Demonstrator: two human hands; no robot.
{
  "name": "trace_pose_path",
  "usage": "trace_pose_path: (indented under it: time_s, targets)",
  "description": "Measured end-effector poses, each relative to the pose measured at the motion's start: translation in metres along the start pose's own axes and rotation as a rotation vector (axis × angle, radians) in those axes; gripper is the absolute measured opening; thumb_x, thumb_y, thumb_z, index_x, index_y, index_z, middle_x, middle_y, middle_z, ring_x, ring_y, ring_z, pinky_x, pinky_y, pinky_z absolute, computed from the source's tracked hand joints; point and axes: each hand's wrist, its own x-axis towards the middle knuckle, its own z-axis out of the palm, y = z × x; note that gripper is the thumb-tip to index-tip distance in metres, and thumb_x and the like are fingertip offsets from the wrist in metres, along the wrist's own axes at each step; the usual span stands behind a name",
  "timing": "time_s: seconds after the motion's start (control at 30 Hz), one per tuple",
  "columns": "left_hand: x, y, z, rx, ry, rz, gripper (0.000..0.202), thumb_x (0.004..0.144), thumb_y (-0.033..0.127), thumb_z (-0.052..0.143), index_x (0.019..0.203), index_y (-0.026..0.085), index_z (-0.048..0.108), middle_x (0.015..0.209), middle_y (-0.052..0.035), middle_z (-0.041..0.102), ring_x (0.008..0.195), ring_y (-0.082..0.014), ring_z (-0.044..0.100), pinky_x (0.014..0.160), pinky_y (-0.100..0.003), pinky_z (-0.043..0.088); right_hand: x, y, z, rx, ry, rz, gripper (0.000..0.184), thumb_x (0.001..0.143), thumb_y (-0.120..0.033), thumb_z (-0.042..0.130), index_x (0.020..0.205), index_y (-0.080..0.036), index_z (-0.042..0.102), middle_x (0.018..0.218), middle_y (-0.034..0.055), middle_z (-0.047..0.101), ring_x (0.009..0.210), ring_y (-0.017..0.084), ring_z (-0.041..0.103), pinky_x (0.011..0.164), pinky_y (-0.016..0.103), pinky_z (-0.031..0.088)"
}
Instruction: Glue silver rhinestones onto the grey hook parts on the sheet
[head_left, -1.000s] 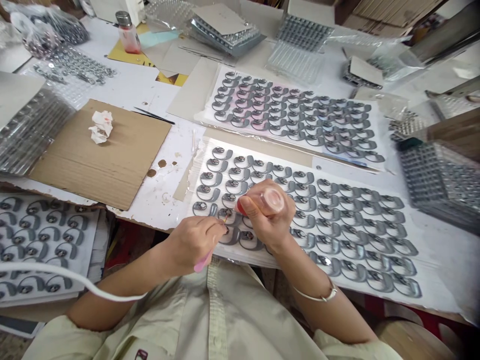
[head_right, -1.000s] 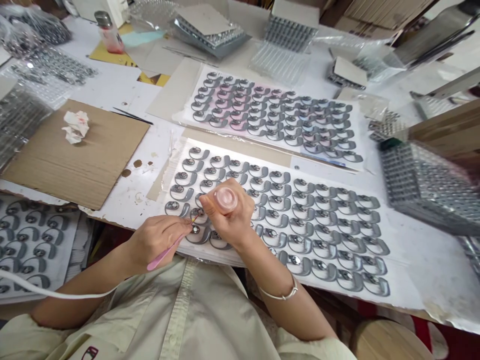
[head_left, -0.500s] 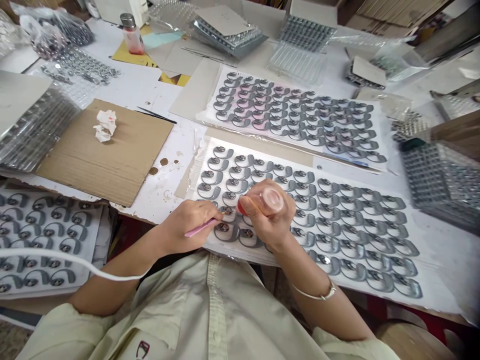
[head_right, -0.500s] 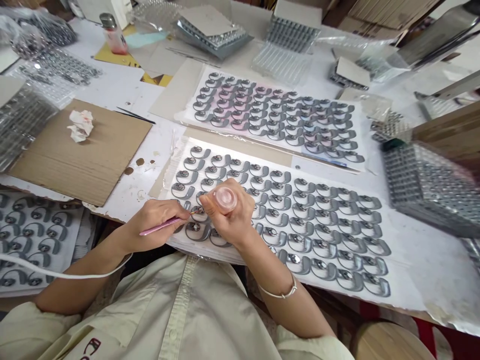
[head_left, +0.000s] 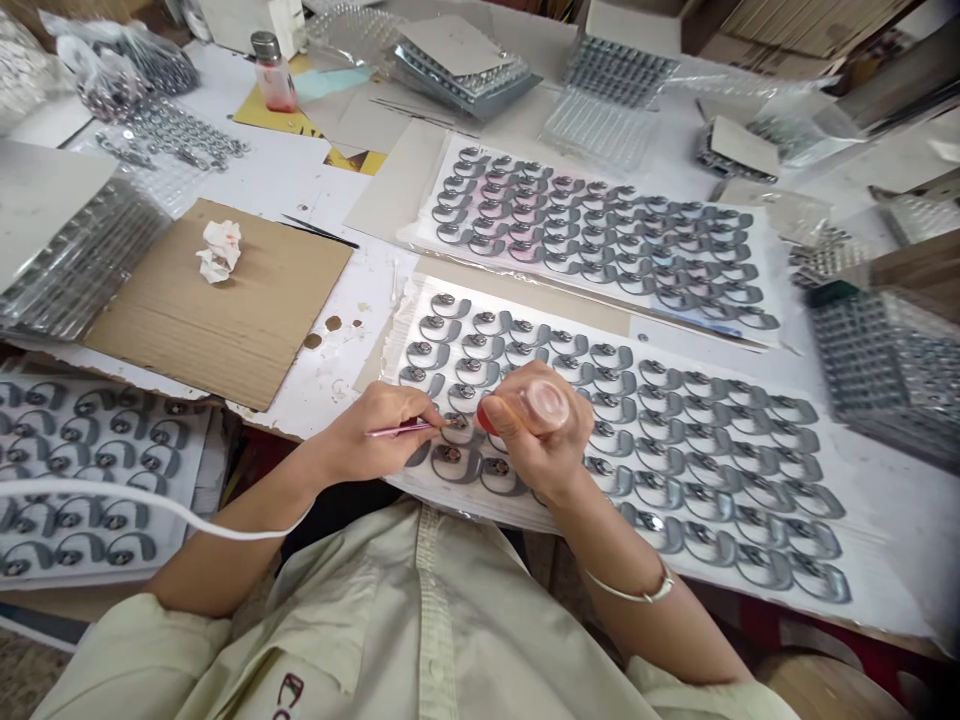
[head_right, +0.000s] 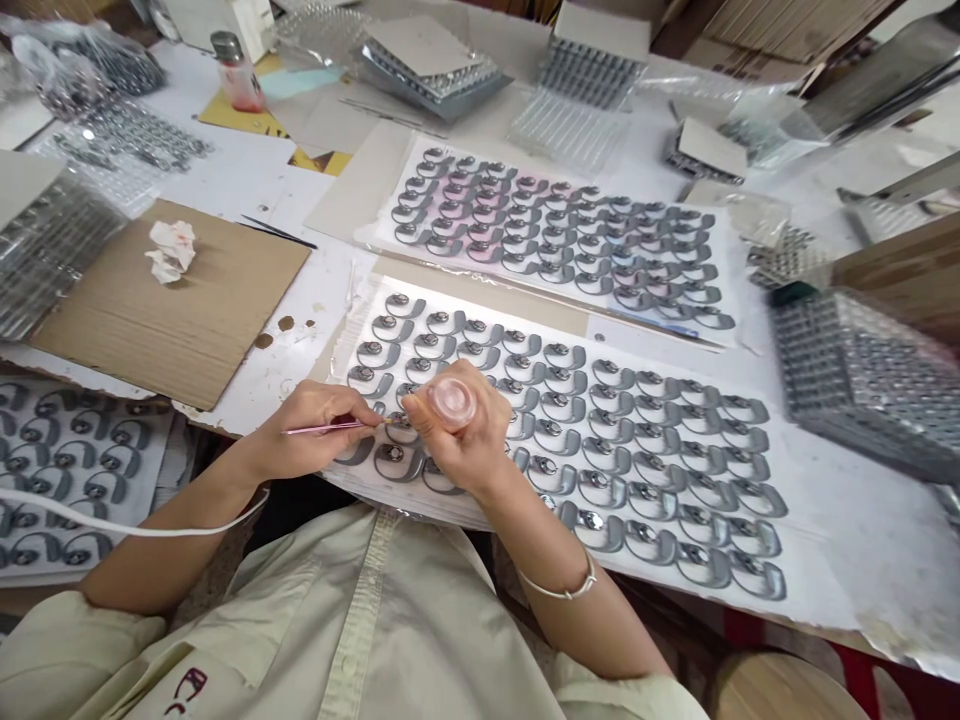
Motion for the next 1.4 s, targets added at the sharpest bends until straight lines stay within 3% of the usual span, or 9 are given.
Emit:
trace_pose_path:
  time_s: [0.47,1.07,1.27,1.4]
  targets:
    - [0.004,-0.002,-0.005,-0.04,0.004,-0.034,0.005,0.082,0.013,0.065,0.081,0.013,0.07,0.068,-0.002,0.067,0.059,-0.0106,0.06,0.054,-0.019,0.044,-0.001,-0.002,0.001,0.001,-0.032,0.043,0.012,0.083,-0.015,0.064,0.073,-0.018,0.058,0.065,0.0008,0.059,0.061,0.013,0.053,0.057,0.029,0.045]
    - [0.009,-0.001,-0.007,-0.216,-0.012,-0.186,0.004,0.078,0.012,0.066,0.077,0.012,0.07,0.061,0.0005,0.064,0.05,-0.008,0.054,0.047,-0.017,0.04,0.001,-0.001,0.005,0.03,-0.01,0.047,0.012,0.083,-0.013,0.064,0.074,-0.019,0.059,0.067,0.0007,0.06,0.063,0.014,0.055,0.058,0.03,0.045]
    - [0.012,-0.003,-0.007,-0.257,-0.034,-0.34,0.004,0.076,0.013,0.068,0.077,0.011,0.071,0.059,-0.0006,0.063,0.05,-0.0087,0.054,0.045,-0.016,0.039,-0.002,0.0,0.005,0.034,-0.012,0.064,0.01,0.083,-0.014,0.064,0.076,-0.019,0.06,0.068,0.0012,0.061,0.064,0.015,0.056,0.059,0.032,0.046]
    - [0.014,-0.004,-0.008,-0.274,-0.03,-0.366,0.004,0.075,0.012,0.068,0.076,0.011,0.071,0.06,-0.0012,0.064,0.051,-0.0077,0.053,0.046,-0.015,0.038,-0.001,0.0,0.006,0.073,0.001,0.087,0.012,0.083,-0.018,0.067,0.072,-0.02,0.061,0.068,0.001,0.061,0.063,0.015,0.057,0.058,0.031,0.046]
